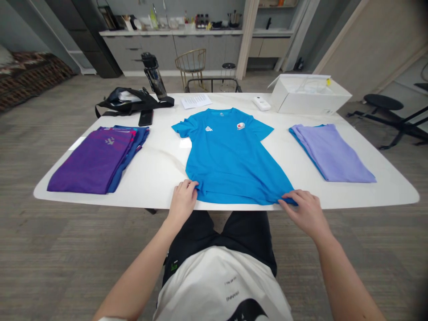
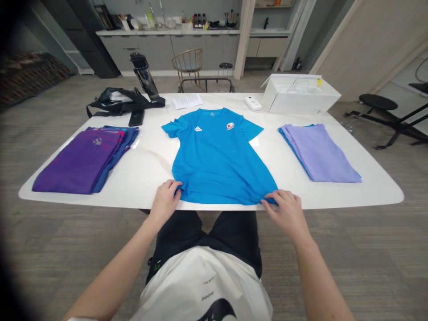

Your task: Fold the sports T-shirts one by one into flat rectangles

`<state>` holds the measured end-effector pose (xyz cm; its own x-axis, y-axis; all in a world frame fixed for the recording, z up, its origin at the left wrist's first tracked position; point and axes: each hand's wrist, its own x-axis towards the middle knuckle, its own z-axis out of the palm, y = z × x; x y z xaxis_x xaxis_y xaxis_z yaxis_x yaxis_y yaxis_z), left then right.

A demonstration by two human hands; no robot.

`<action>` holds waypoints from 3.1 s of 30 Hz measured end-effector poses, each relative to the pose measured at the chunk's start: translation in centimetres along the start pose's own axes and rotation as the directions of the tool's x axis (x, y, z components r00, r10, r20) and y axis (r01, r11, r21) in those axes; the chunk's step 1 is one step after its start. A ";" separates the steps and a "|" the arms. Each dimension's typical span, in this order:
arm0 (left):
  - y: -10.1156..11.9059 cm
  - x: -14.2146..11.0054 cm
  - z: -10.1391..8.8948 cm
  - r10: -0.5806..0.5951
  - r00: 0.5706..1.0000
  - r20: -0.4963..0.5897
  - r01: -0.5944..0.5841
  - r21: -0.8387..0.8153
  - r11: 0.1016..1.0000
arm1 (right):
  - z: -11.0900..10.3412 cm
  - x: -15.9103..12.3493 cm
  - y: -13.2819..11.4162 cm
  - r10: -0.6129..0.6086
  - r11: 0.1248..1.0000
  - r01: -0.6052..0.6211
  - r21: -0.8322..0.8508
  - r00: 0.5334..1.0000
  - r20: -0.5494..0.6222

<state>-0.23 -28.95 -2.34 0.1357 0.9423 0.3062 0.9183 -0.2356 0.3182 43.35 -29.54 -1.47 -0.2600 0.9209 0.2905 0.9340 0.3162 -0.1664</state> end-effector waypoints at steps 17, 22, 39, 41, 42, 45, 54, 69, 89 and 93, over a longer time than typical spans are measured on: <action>-5.1 -2.0 -6.6 0.243 0.942 0.231 -0.272 0.103 0.957 | 1.0 -0.5 0.2 -0.052 0.998 0.049 0.045 0.996 0.068; -5.6 -4.6 -4.6 0.196 0.949 0.246 -0.221 0.080 0.972 | 0.9 -1.6 0.9 -0.004 0.999 0.007 -0.052 0.999 0.049; -2.6 -2.3 -5.1 0.192 0.967 0.167 -0.168 -0.145 0.975 | -0.8 1.2 -1.2 0.000 0.982 -0.031 0.187 0.986 0.166; -2.5 -1.5 -4.1 0.194 0.967 0.166 -0.184 -0.071 0.980 | 0.1 2.1 -2.1 -0.012 0.978 -0.012 0.207 0.993 0.117; -2.4 -1.2 -3.5 0.196 0.965 0.176 -0.192 -0.036 0.981 | 0.6 2.6 -2.6 -0.026 0.976 0.001 0.219 0.994 0.110; -2.0 -0.7 -2.4 0.171 0.959 0.225 -0.186 0.050 0.981 | 1.9 3.3 -3.3 -0.042 0.980 0.018 0.198 0.992 0.117; -2.0 0.6 -4.0 0.104 0.931 0.350 -0.015 -0.247 0.969 | 0.2 4.8 -1.5 0.114 0.979 -0.167 0.117 0.923 0.369; -13.3 28.3 2.8 -0.215 0.975 0.061 0.193 0.260 0.946 | 9.6 32.4 4.2 0.301 0.952 -0.303 0.052 0.953 0.044; -22.7 35.5 5.1 -0.429 0.844 0.321 0.277 0.425 0.862 | 11.9 39.4 14.4 0.484 0.863 -0.418 -0.284 0.845 0.226; -19.8 36.6 5.3 -0.357 0.920 0.161 0.259 0.433 0.863 | 11.6 41.0 11.6 0.440 0.876 -0.394 -0.279 0.889 0.128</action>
<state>-11.50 11.50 -2.24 -0.1428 0.9895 0.0233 0.9890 0.1436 -0.0346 40.66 14.58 -2.44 0.1486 0.9868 0.0647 0.9888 -0.1491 0.0023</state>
